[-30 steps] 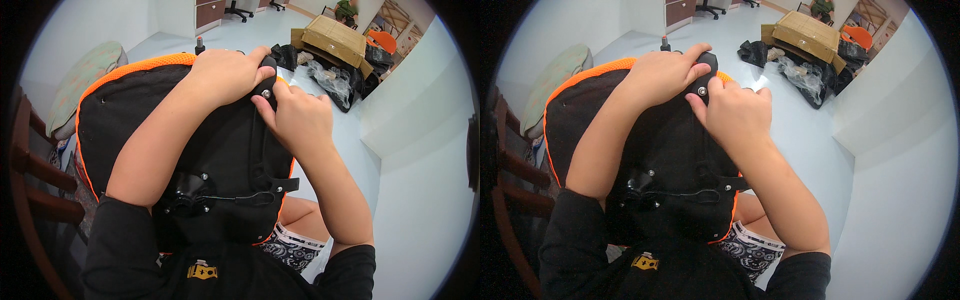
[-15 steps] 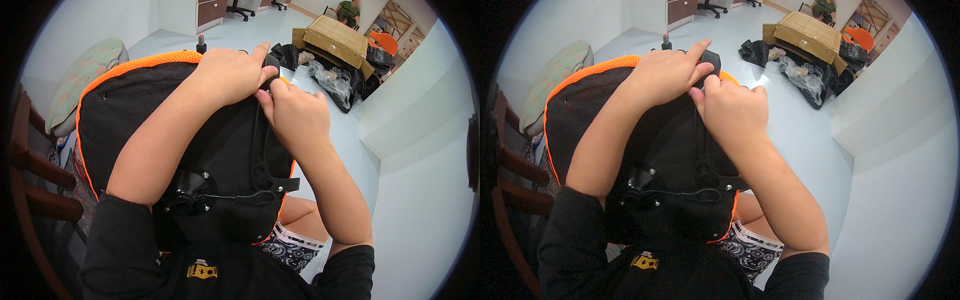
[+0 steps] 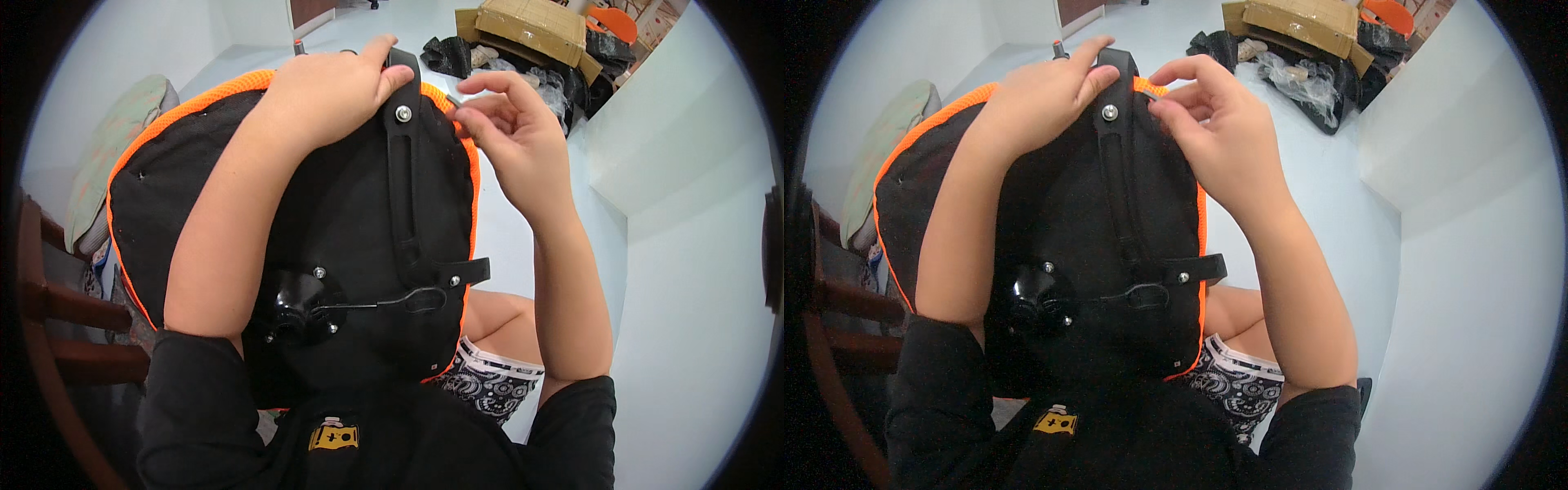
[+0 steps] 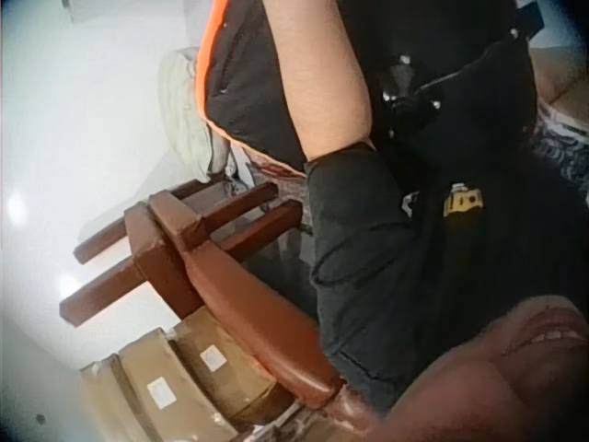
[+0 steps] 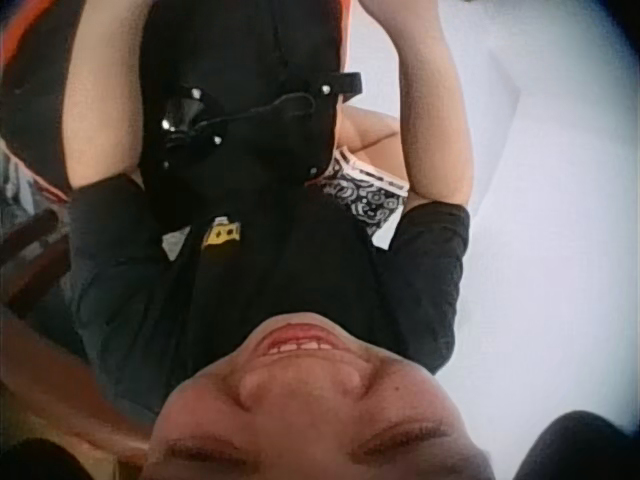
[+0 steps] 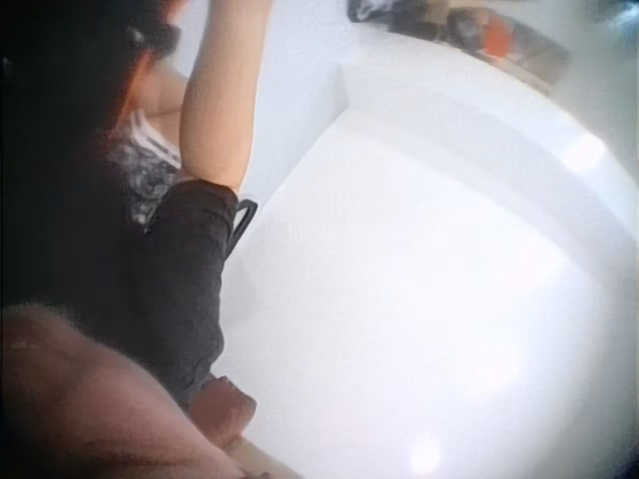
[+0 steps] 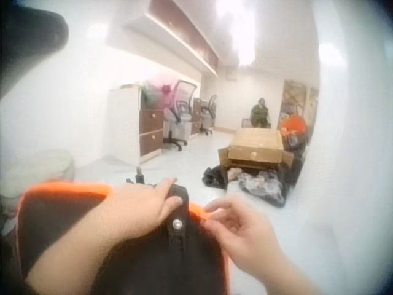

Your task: The person attaches a black and orange chair cushion to a metal frame using an Allen key. They tighten multiple screws on the underside of the cushion, flip it over, and continue securing the frame components.

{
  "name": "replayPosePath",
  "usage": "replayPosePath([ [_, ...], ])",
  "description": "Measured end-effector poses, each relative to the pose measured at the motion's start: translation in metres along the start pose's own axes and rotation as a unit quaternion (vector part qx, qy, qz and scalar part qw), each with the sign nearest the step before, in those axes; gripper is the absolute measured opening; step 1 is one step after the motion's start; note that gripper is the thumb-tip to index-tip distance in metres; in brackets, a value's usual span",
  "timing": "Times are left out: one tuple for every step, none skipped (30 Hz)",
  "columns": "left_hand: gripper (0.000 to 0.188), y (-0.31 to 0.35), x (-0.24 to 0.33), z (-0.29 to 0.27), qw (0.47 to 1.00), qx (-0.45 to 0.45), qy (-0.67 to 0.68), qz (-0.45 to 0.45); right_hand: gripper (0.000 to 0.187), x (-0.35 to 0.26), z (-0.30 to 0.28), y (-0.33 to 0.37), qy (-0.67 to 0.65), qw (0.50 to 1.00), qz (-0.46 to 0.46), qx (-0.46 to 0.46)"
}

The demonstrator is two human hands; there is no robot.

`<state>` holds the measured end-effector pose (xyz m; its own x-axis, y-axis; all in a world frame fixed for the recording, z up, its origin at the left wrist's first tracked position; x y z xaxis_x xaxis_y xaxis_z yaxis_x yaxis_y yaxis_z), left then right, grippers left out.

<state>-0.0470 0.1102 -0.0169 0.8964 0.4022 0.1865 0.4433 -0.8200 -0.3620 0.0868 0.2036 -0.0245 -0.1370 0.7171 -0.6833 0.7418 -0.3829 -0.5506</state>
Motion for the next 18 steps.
replayPosePath([
  [0.046,-0.001,-0.001,0.001,1.000,0.009,-0.003,0.011,0.023,0.002,0.000,-0.001,-0.002,1.000,-0.017,0.011],
  [0.046,-0.001,0.001,0.002,1.000,0.017,-0.005,0.022,0.023,0.002,0.000,0.001,-0.004,0.999,-0.033,0.022],
  [0.046,-0.001,0.002,-0.001,1.000,0.008,-0.001,0.022,0.016,0.004,0.001,0.001,-0.030,0.999,0.009,0.022],
  [0.046,-0.001,0.000,0.000,1.000,0.011,0.007,0.022,0.015,0.004,0.005,0.000,-0.034,0.999,0.019,-0.008],
  [0.046,-0.001,-0.004,0.001,1.000,0.015,0.016,0.021,0.014,0.005,0.010,-0.001,-0.037,0.998,0.030,-0.037],
  [0.047,-0.002,-0.006,0.001,0.999,0.019,0.022,0.025,0.014,0.006,0.013,-0.002,-0.041,0.997,0.038,-0.061],
  [0.047,-0.002,-0.007,0.000,0.999,0.022,0.020,0.037,0.021,0.006,0.015,-0.001,-0.012,0.997,0.028,-0.064],
  [0.047,-0.001,-0.008,0.001,0.999,0.019,0.018,0.032,0.023,0.009,0.018,0.001,-0.064,0.995,0.045,-0.067],
  [0.047,0.003,-0.009,-0.002,0.999,0.021,0.015,0.025,0.026,0.009,0.022,0.001,-0.115,0.989,0.057,-0.071],
  [0.048,0.003,-0.010,-0.004,1.000,0.023,0.012,0.017,0.028,0.010,0.025,0.000,-0.166,0.981,0.068,-0.075],
  [0.048,0.000,-0.009,-0.004,1.000,0.016,0.011,0.016,0.027,0.009,0.023,0.000,-0.182,0.979,0.067,-0.068],
  [0.048,-0.001,-0.012,-0.001,1.000,0.009,0.014,0.008,0.026,0.005,0.018,-0.002,-0.133,0.990,0.030,-0.041],
  [0.048,-0.001,-0.015,0.001,1.000,0.003,0.017,0.000,0.024,0.004,0.013,-0.002,-0.085,0.996,-0.008,-0.014],
  [0.047,-0.002,-0.015,0.000,1.000,0.009,0.018,0.011,0.023,0.002,0.010,-0.002,-0.037,0.998,-0.046,0.013],
  [0.047,-0.002,-0.013,0.001,0.999,0.017,0.021,0.020,0.020,-0.001,0.006,-0.001,-0.010,0.995,-0.081,0.056],
  [0.047,-0.002,-0.012,0.000,0.999,0.025,0.024,0.028,0.019,-0.003,0.004,0.000,0.002,0.992,-0.100,0.072],
  [0.047,-0.002,-0.011,-0.001,0.999,0.026,0.019,0.027,0.018,-0.006,0.002,0.001,0.012,0.989,-0.119,0.088],
  [0.047,-0.002,-0.013,-0.001,0.999,0.027,0.016,0.024,0.017,-0.010,0.002,0.001,0.023,0.985,-0.137,0.102],
])
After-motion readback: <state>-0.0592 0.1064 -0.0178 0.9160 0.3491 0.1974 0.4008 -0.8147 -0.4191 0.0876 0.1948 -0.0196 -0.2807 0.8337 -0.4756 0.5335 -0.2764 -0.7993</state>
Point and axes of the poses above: each hand's wrist, its own y-axis away from the middle knuckle, its own z-axis out of the palm, x = y × z, the point moved 8 cm from there along -y, towards the middle knuckle, and after that the axes turned 12 degrees about y, right-handed, at the moved point
